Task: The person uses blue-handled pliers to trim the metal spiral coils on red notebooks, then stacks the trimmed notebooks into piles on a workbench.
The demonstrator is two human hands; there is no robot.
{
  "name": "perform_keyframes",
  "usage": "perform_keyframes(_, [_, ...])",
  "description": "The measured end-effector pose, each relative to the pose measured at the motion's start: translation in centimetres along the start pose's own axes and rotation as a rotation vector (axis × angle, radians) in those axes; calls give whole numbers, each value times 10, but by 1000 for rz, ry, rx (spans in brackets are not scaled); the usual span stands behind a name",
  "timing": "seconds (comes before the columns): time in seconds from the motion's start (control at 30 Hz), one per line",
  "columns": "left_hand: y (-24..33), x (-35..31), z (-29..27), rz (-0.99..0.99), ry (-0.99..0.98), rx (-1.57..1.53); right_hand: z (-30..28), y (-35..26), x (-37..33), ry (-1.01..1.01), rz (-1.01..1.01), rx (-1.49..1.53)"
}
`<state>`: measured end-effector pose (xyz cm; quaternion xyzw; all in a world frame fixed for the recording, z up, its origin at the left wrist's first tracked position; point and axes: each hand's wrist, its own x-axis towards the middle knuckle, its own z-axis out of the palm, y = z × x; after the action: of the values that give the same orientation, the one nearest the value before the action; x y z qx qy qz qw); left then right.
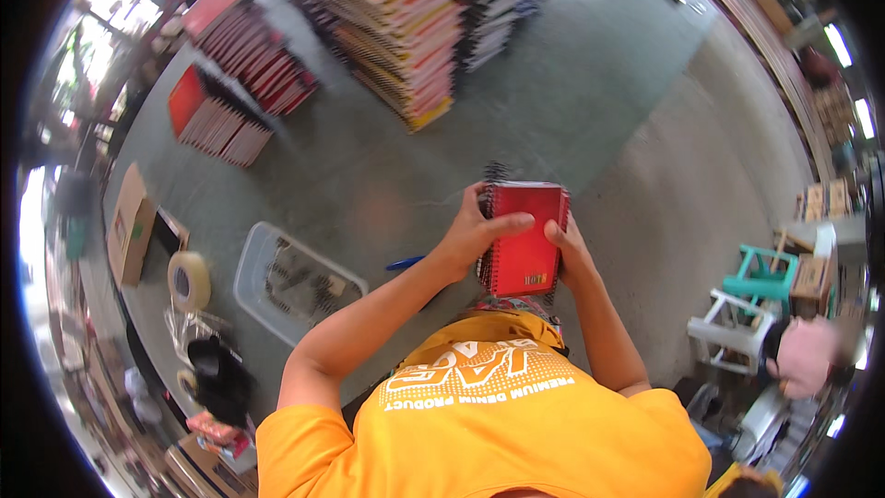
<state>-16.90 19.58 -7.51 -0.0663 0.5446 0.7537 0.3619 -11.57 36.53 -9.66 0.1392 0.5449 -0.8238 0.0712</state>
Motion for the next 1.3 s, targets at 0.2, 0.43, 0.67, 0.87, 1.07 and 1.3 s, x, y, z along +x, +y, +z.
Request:
perform_keyframes(0.2, [2,18,20,540,-481,684,-43,-7,-42,93,-479,-305])
perform_keyframes(0.43, [-21,61,8,557,-614,982,-48,35,-33,233,-743,-340])
perform_keyframes(0.67, [6,17,7,559,-696,1157,-7,52,-39,114,-812,-137])
perform_keyframes(0.87, [-5,33,-30,101,-516,1020,-6,64,-37,320,-874,-478])
perform_keyframes(1.07, [-5,16,-14,286,-455,835,-12,38,-32,161,-587,-164])
perform_keyframes(1.3, [20,-22,-96,-74,-327,1833,-44,46,-71,-89,-53,864])
